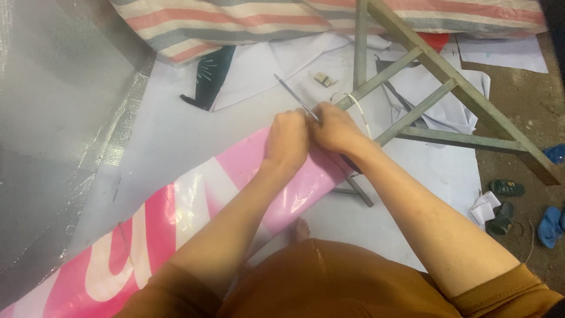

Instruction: Tucking and smoothing a decorative vinyl wrap onto a long rectangular object using a pointed tool.

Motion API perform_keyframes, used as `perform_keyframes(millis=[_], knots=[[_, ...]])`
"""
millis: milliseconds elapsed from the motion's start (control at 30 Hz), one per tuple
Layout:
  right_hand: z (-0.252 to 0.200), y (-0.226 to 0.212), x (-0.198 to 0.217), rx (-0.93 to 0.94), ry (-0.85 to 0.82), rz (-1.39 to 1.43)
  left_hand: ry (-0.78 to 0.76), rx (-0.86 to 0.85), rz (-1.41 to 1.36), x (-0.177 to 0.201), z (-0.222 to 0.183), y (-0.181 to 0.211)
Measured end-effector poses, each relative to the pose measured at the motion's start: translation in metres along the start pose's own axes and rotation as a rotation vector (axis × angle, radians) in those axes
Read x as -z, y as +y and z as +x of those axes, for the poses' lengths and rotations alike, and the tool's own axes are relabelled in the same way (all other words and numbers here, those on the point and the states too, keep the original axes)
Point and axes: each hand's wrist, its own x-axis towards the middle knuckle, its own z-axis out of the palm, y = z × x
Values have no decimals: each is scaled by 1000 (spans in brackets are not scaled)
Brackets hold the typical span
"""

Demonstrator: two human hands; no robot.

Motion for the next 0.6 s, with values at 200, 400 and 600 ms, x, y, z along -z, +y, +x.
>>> perform_keyframes(millis=[200,400,600], knots=[[0,3,-10,12,44,14,2,20,30,-12,15,-10],[8,13,-19,2,76,43,48,-45,87,-28,25,-19],[13,12,-19,21,59,-8,8,-12,-35,-25,28,-24]])
